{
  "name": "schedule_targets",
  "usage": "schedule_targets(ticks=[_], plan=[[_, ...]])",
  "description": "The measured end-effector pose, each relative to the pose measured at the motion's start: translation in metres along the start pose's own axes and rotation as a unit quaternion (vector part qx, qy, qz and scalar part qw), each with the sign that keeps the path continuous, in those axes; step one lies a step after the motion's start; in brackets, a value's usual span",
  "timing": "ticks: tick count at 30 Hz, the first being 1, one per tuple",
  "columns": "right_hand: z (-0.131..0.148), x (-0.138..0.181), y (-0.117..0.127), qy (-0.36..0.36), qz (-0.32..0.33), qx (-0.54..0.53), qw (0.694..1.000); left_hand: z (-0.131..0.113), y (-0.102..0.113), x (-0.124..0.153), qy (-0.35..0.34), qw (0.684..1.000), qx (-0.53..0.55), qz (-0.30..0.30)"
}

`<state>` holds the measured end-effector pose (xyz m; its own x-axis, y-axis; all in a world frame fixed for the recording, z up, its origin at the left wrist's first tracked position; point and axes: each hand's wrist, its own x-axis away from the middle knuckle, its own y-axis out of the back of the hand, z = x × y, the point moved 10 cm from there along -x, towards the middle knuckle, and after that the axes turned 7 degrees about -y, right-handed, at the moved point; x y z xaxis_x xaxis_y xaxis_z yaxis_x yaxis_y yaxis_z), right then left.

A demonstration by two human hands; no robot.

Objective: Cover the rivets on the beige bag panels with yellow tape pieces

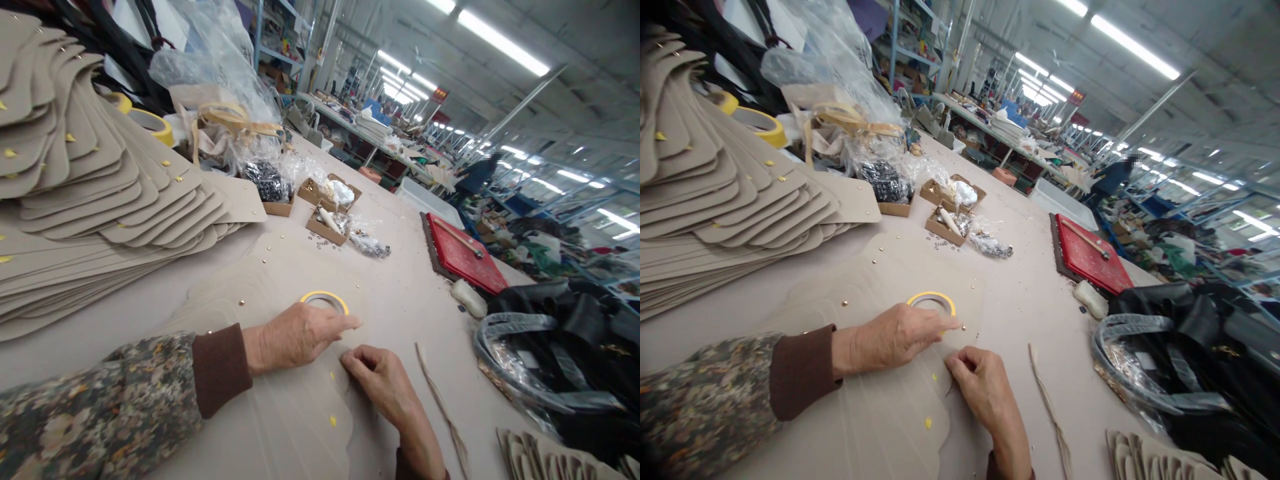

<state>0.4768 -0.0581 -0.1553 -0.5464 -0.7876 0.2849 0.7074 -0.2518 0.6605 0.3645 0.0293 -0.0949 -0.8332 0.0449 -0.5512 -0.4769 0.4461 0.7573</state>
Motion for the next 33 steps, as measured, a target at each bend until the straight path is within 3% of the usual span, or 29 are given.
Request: schedule_targets(ticks=[4, 8, 14, 19, 24, 26, 29, 33], plan=[[0.032, 0.012, 0.026, 0.141, -0.149, -0.080, 0.976, 0.004, -0.004, 0.002, 0.016, 1.000, 0.018, 0.003], [0.067, 0.028, 0.021, 0.281, -0.192, -0.020, 0.940, 0.002, -0.005, 0.001, 0.019, 0.999, 0.025, 0.010], [0.074, 0.037, 0.016, 0.325, -0.264, 0.063, 0.906, 0.000, -0.006, -0.002, 0.026, 0.999, 0.017, 0.043], [0.069, 0.036, 0.018, 0.283, -0.292, 0.056, 0.912, 0.007, -0.007, -0.003, 0.049, 0.996, -0.038, 0.059], [0.037, 0.013, 0.014, 0.100, -0.213, -0.113, 0.965, 0.006, -0.010, -0.005, 0.048, 0.995, -0.065, 0.062], [0.016, 0.004, 0.015, 0.017, -0.191, -0.193, 0.962, 0.000, -0.010, -0.006, 0.040, 0.995, -0.069, 0.060], [-0.017, -0.004, 0.027, -0.069, -0.211, -0.258, 0.940, -0.008, -0.014, -0.004, 0.020, 0.993, -0.089, 0.078], [-0.037, -0.015, 0.030, -0.102, -0.170, -0.270, 0.942, 0.000, -0.027, 0.001, 0.040, 0.980, -0.146, 0.127]])
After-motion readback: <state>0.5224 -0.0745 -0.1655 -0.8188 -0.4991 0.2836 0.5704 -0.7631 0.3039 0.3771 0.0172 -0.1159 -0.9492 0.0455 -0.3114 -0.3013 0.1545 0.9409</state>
